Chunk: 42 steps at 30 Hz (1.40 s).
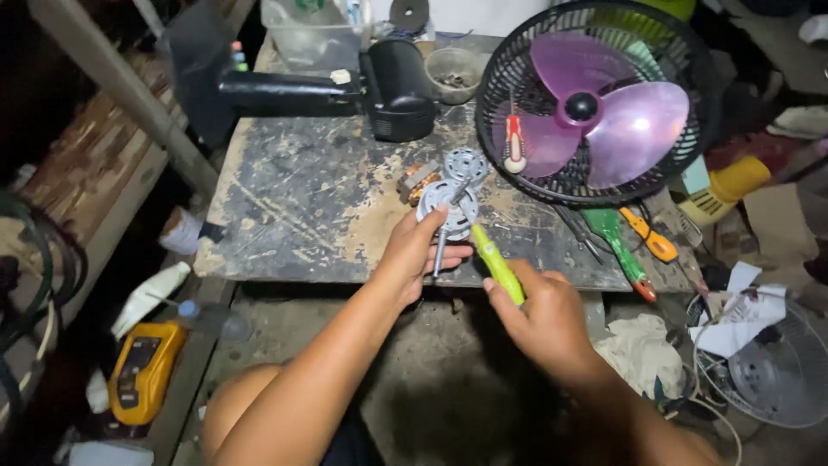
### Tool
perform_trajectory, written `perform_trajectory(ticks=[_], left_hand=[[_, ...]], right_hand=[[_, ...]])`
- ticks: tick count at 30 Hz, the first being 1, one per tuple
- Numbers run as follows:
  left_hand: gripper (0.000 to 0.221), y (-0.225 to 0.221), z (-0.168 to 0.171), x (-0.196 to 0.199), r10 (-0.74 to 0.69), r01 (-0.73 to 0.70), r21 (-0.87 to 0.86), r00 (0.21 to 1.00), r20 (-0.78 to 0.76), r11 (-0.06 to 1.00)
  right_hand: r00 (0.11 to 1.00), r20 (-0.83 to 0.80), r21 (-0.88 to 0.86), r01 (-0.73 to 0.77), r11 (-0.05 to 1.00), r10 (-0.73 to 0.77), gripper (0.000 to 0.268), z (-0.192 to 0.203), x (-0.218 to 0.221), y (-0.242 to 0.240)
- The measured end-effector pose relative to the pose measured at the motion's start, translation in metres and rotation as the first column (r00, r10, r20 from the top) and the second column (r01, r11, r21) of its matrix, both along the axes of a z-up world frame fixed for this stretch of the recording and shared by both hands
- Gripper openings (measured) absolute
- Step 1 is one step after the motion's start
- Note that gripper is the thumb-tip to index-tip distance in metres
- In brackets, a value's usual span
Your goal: Cleaning and inspecting the internal components of a disassembled electric motor using hand tools.
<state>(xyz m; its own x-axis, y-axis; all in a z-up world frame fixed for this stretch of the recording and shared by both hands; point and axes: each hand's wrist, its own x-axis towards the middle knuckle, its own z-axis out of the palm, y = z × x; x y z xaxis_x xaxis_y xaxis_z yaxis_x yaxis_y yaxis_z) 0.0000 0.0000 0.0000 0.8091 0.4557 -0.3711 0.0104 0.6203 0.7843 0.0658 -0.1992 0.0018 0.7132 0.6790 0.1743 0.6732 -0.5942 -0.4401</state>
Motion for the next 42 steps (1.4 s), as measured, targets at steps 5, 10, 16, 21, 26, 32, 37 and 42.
perform_trajectory(ticks=[5, 10, 16, 21, 26, 32, 37, 42], left_hand=[[0.061, -0.001, -0.006, 0.005, 0.058, -0.058, -0.010, 0.998, -0.030, 0.998], [0.062, 0.001, 0.000, -0.001, 0.093, -0.093, 0.015, 0.995, -0.027, 0.996], [0.059, 0.009, 0.017, -0.011, 0.143, -0.142, 0.077, 0.990, 0.000, 0.987], [0.053, 0.022, 0.016, -0.011, 0.217, -0.216, 0.138, 0.976, 0.007, 0.967], [0.050, 0.035, 0.004, -0.007, 0.333, -0.328, 0.115, 0.943, -0.019, 0.938], [0.045, 0.044, -0.010, 0.003, 0.537, -0.537, 0.014, 0.843, -0.033, 0.844], [0.046, 0.041, -0.001, 0.003, 0.560, -0.560, 0.002, 0.828, -0.026, 0.828], [0.049, 0.042, -0.008, 0.008, 0.486, -0.486, -0.016, 0.874, 0.008, 0.874]], right_hand=[[0.999, 0.035, 0.122, -0.020, 0.992, 0.016, 0.026, 0.011, -0.009, 0.003], [0.998, 0.028, 0.126, -0.063, 0.990, 0.060, 0.025, 0.001, -0.004, 0.007], [0.998, 0.037, 0.105, -0.059, 0.993, 0.056, 0.025, 0.002, -0.005, 0.023], [0.997, 0.031, 0.097, -0.076, 0.992, 0.073, 0.029, 0.000, -0.012, 0.043], [0.997, -0.017, 0.127, -0.076, 0.989, 0.079, 0.031, 0.003, -0.021, 0.072], [0.994, -0.035, 0.313, -0.084, 0.946, 0.100, 0.027, -0.007, -0.021, 0.107], [0.995, 0.022, 0.478, -0.100, 0.873, 0.102, 0.023, 0.009, -0.015, 0.132], [0.999, 0.011, 0.331, -0.038, 0.943, 0.036, 0.034, -0.001, 0.018, 0.143]])
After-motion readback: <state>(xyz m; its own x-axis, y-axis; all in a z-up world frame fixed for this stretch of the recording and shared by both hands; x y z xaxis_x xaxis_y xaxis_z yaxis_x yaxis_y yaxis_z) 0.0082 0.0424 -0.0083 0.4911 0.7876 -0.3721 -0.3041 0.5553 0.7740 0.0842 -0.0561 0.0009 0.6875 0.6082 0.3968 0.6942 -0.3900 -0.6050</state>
